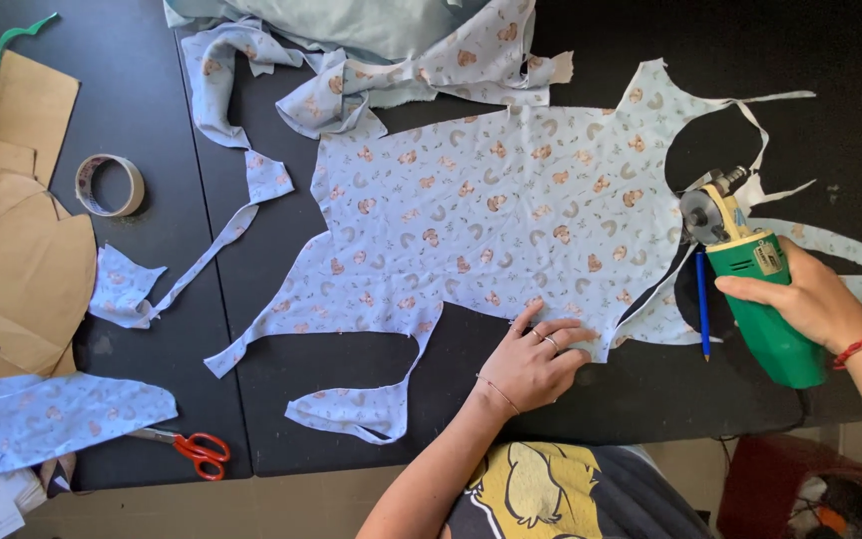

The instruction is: The person uses a rotary cutter to trim the edges of a light blue patterned fabric piece on a black table. They then use a cardboard template and a blue pen to mark a circular shape on the fabric before cutting it out with scissors.

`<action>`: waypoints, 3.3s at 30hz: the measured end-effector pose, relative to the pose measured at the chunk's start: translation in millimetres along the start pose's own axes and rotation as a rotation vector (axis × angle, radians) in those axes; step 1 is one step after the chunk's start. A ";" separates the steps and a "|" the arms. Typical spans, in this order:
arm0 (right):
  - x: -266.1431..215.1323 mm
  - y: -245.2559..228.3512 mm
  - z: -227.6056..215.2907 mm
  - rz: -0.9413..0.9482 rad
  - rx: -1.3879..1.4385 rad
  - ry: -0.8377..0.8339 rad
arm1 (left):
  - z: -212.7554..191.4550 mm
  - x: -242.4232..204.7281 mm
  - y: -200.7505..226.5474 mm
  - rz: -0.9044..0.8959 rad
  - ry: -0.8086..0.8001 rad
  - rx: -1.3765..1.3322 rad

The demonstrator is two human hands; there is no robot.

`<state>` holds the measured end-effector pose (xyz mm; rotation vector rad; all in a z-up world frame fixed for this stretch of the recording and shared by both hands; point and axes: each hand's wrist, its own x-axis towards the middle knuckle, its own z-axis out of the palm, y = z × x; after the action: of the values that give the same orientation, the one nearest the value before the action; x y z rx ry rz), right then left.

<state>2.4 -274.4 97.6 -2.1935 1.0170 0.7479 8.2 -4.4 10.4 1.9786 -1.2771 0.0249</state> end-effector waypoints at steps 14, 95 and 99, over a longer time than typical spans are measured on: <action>43.7 0.6 -24.3 -0.024 -0.179 -0.093 | -3.3 6.7 2.8 -0.020 0.066 0.106; 172.7 -198.2 8.8 -0.726 -1.720 -0.148 | 13.8 -2.5 -2.2 -0.312 0.150 0.394; 158.8 -207.8 16.5 -0.693 -1.772 -0.156 | 12.5 -2.6 -1.4 -0.314 0.155 0.420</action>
<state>252.4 -227.2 34.5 -3.2741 -1.0517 1.7152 3.4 -9.7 -0.2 2.4627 -0.9012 0.3081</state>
